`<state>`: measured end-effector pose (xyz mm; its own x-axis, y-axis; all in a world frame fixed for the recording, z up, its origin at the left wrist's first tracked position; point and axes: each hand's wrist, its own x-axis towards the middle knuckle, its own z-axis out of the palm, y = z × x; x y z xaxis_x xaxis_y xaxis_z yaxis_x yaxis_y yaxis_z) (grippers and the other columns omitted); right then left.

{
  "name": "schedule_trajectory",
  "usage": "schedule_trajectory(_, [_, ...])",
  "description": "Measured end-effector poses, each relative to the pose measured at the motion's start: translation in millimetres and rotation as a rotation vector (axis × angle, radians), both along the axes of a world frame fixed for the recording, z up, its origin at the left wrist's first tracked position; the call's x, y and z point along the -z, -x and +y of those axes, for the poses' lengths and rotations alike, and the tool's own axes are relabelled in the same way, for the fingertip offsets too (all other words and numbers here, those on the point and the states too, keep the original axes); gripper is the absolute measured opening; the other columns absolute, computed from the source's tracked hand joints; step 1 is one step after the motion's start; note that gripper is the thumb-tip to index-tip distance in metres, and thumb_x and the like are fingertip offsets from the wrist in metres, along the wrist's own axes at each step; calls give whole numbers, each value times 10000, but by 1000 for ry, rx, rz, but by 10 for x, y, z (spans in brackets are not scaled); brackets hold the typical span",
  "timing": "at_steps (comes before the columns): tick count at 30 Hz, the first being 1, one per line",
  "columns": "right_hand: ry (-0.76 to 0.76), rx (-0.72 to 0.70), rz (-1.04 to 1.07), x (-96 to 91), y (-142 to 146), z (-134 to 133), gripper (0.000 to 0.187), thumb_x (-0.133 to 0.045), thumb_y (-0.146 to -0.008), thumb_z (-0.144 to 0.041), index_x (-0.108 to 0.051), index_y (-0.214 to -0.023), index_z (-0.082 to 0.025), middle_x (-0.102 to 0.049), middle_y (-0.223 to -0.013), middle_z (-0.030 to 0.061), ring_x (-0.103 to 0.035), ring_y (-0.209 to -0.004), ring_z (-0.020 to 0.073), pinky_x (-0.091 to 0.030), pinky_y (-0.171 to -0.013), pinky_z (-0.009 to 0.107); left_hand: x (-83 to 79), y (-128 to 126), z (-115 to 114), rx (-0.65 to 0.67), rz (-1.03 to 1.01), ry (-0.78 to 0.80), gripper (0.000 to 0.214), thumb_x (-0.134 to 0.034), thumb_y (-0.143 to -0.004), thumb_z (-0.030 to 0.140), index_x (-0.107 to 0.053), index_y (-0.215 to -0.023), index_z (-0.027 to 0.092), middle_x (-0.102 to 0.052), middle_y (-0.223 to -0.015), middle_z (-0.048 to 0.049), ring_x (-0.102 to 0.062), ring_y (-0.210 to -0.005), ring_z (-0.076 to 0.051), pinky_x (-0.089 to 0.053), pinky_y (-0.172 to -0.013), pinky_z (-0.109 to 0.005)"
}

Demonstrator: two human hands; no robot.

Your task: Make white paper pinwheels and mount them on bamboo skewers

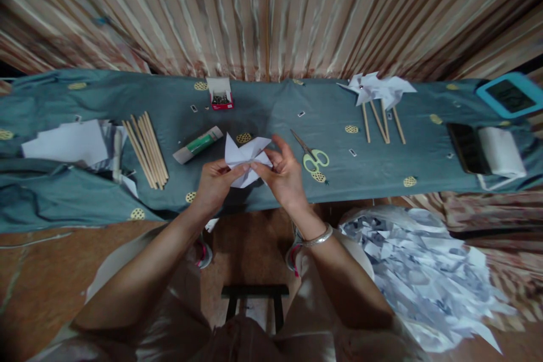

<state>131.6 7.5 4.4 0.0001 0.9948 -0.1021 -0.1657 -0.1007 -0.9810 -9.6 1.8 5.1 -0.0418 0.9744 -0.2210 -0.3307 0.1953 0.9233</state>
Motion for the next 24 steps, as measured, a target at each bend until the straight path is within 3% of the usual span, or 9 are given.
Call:
schedule_trajectory(6, [46, 24, 16, -53, 13, -17, 826, -854, -597, -360, -445, -1310, -270, -719, -882, -7, -696, -785, 211, -581, -772, 371, 23, -3, 1, -11, 39, -30, 339, -878, -507, 425, -770, -685, 157, -719, -658, -12, -573, -561, -112, -472, -546, -230])
schedule_trajectory(12, [23, 32, -16, -30, 22, -9, 890, -846, -609, -387, -394, -1368, -279, -718, -854, -16, -702, -793, 218, -582, -752, 371, 2, -13, 2, 6, 57, -39, 334, -868, -532, 431, -767, -694, 157, -713, -646, -9, -574, -548, -115, -467, -531, -231])
schedule_trajectory(24, [26, 42, -20, -65, 57, -14, 873, -831, -616, -371, -375, -1351, -252, -717, -820, -30, -694, -716, 196, -587, -721, 357, 21, -20, 17, -57, -39, -59, 331, -886, -506, 354, -742, -731, 159, -736, -709, -9, -638, -623, -136, -524, -650, -260])
